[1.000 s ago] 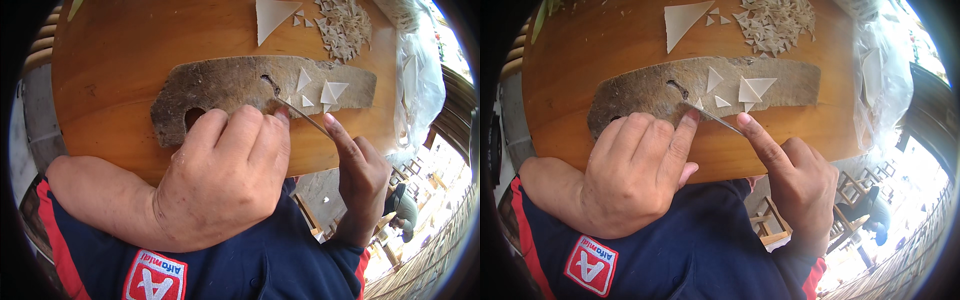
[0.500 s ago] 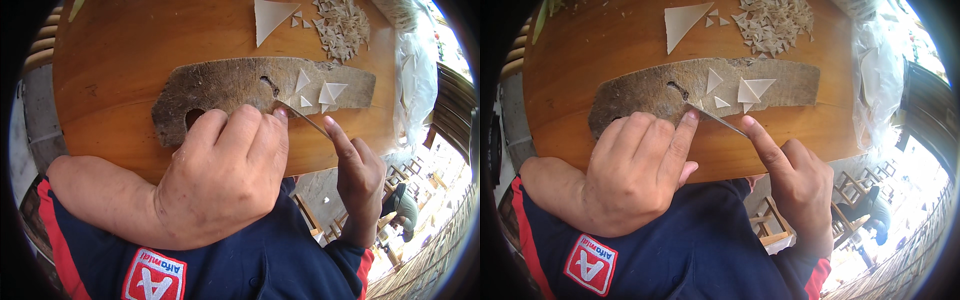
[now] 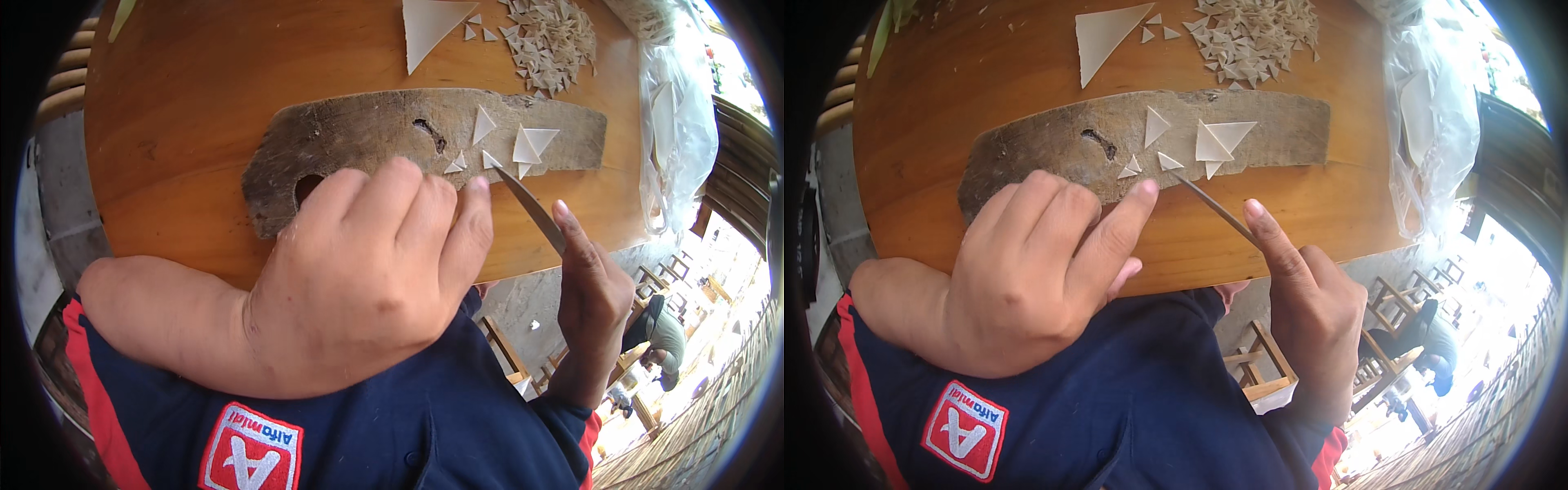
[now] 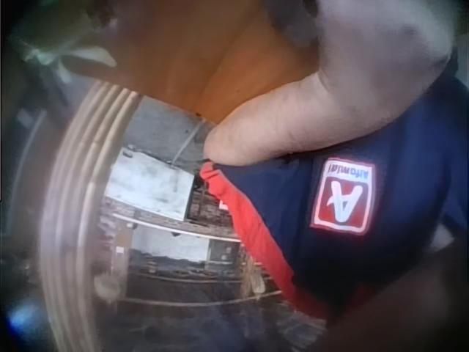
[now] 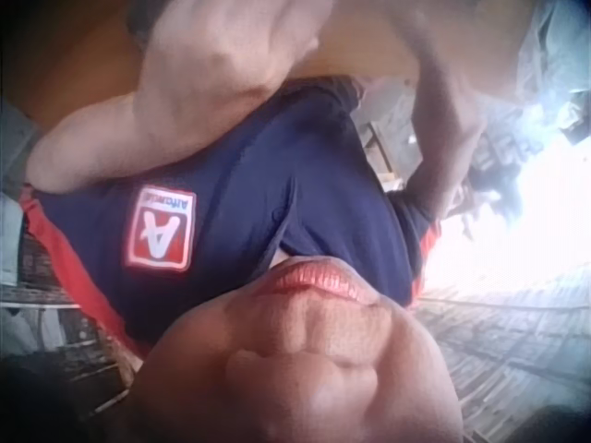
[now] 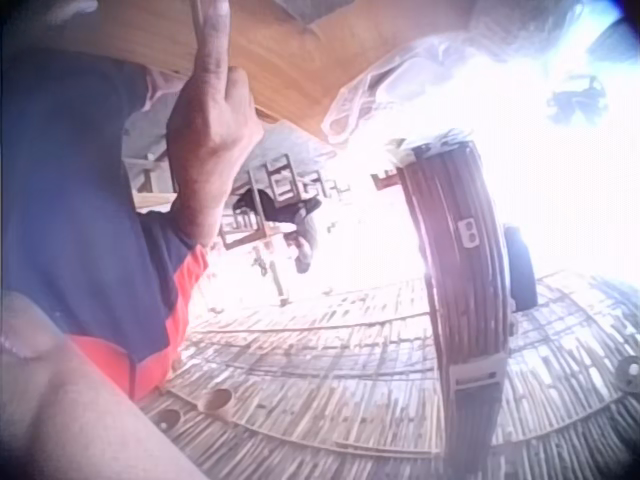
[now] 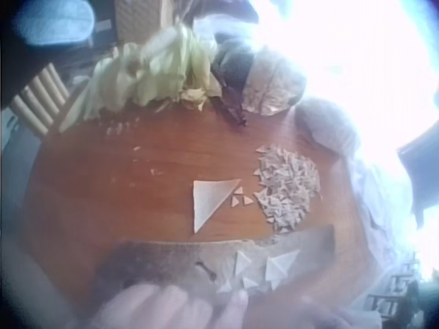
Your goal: The person uses a knife to cut thin white sheets of dough into small triangular pieces on a wooden cutting board. The cut pieces accumulate in a pile on the board as the person continues cutting.
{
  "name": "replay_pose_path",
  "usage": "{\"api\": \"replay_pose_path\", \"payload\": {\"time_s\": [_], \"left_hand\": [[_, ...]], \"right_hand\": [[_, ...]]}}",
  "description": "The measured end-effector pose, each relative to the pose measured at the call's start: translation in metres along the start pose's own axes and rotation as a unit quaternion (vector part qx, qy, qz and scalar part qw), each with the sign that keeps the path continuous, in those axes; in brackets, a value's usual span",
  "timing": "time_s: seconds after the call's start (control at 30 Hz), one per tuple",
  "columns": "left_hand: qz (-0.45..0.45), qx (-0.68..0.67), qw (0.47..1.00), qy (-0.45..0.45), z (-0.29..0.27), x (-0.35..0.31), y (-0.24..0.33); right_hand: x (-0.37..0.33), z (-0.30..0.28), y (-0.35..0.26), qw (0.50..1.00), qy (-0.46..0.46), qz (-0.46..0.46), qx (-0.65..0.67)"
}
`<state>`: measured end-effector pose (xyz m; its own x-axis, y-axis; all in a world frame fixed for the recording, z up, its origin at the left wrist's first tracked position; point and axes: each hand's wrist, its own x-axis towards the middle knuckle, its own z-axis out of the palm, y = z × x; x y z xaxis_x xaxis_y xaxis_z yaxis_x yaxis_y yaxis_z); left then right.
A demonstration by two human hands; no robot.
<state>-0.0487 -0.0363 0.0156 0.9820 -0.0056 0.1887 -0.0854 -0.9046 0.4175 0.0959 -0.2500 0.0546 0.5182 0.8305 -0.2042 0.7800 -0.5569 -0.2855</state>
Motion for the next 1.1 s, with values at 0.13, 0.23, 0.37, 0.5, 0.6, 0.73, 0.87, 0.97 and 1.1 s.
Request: {"api": "replay_pose_path", "payload": {"time_s": [0.13, 0.23, 0.37, 0.5, 0.6, 0.73, 0.87, 0.97, 1.1], "left_hand": [[-0.011, -0.011, 1.0, 0.008, 0.022, 0.034, 0.002], [0.01, -0.024, 1.0, 0.005, 0.006, 0.004, -0.015], [0.009, -0.039, 0.999, -0.001, 0.002, 0.006, -0.019], [0.01, -0.043, 0.999, -0.007, 0.002, 0.007, -0.019], [0.014, -0.043, 0.999, -0.001, 0.003, 0.007, -0.019], [0.019, -0.042, 0.999, 0.005, 0.004, 0.006, -0.02], [0.021, -0.036, 0.999, -0.001, 0.003, 0.006, -0.019], [0.019, -0.046, 0.999, 0.005, 0.003, 0.006, -0.019], [0.002, -0.05, 0.999, 0.005, 0.002, 0.007, -0.019]], "right_hand": [[0.003, -0.007, 0.029, 0.997, 0.011, 0.041, 0.07], [-0.016, 0.01, -0.024, 0.98, 0.009, 0.109, 0.168], [-0.024, 0.008, -0.034, 0.97, -0.041, 0.092, 0.224], [-0.024, 0.015, -0.035, 0.974, -0.011, 0.099, 0.205], [-0.022, 0.018, -0.036, 0.974, -0.003, 0.111, 0.2], [-0.02, 0.025, -0.034, 0.977, 0.016, 0.089, 0.191], [-0.014, 0.027, -0.032, 0.978, 0.028, 0.084, 0.187], [-0.014, 0.023, -0.035, 0.974, 0.023, 0.115, 0.192], [-0.022, 0.011, -0.041, 0.969, -0.012, 0.142, 0.203]]}}
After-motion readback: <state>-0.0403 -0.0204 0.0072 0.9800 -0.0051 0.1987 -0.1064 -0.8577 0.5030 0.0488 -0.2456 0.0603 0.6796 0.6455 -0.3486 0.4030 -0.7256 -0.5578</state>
